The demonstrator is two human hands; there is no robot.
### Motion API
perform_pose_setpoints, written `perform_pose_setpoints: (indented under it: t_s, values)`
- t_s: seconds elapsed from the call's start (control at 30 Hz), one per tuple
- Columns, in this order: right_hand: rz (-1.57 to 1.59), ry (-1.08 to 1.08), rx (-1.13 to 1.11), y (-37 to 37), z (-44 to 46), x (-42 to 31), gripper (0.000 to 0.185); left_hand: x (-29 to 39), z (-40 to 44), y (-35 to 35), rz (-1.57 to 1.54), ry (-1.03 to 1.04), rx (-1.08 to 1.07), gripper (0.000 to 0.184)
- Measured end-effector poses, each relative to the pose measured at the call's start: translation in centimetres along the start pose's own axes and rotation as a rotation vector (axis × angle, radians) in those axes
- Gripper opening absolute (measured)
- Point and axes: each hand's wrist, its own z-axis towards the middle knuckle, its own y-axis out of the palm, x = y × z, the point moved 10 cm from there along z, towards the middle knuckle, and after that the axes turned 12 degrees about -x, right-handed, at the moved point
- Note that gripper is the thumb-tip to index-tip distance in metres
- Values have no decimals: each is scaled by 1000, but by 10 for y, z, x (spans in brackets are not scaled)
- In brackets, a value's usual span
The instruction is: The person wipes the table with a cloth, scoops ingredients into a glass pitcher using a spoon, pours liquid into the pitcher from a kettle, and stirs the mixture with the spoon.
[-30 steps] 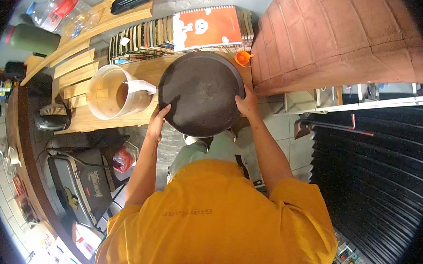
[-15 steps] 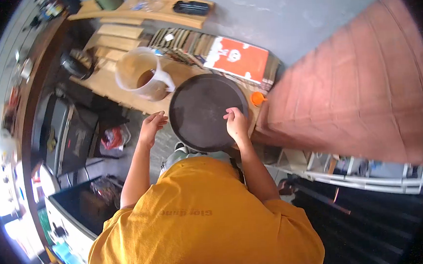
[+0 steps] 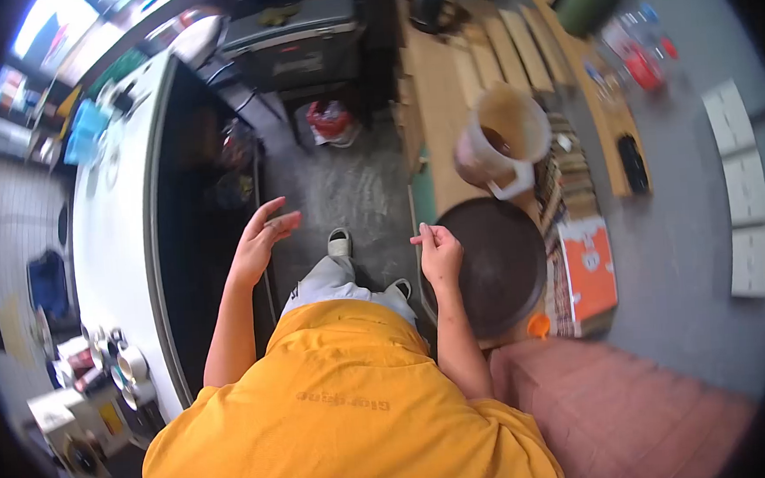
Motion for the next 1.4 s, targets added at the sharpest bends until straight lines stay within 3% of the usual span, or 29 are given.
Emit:
perform_pose_setpoints:
  t_s: [0.07,0.1,0.17,0.23,0.4,0.57,0.77,0.87,0.93,1.17,1.23,1.4]
  values:
    - [76,-199,-35,31,11,-30,22,3,-29,-36,-58,22,154,40]
    - [55,-220,-70,47,13,-48,22,6,-41,-56,-99,35,249,41]
    - [341,-206,-177,78,18,-79,20,13,-65,-95,-119,108,371,41]
    - [304,-241,-225,106,31,-102,19,17,-86,-135,-178,170,488,43]
    - [231,-305,-268,199,66,-158,13,31,-126,-240,-227,252,643,72]
    - [143,-404,-279,309,93,-226,14,43,-142,-351,-256,289,648,53]
    - [158,-392,-429,431,114,-291,13,82,-164,-430,-140,303,565,50]
    - [199,-482,-492,475,123,-328,14,88,-172,-466,-48,329,633,43]
    - [205,-477,-534,499,138,-344,13,86,-181,-489,-49,339,797,32]
    - [255,-512,-658,580,221,-413,12,80,-147,-531,-128,258,941,26]
    - [302,-616,-679,604,250,-444,12,86,-120,-543,-128,201,912,29]
    - [305,-639,-914,677,325,-502,11,92,-39,-600,-193,74,1051,34]
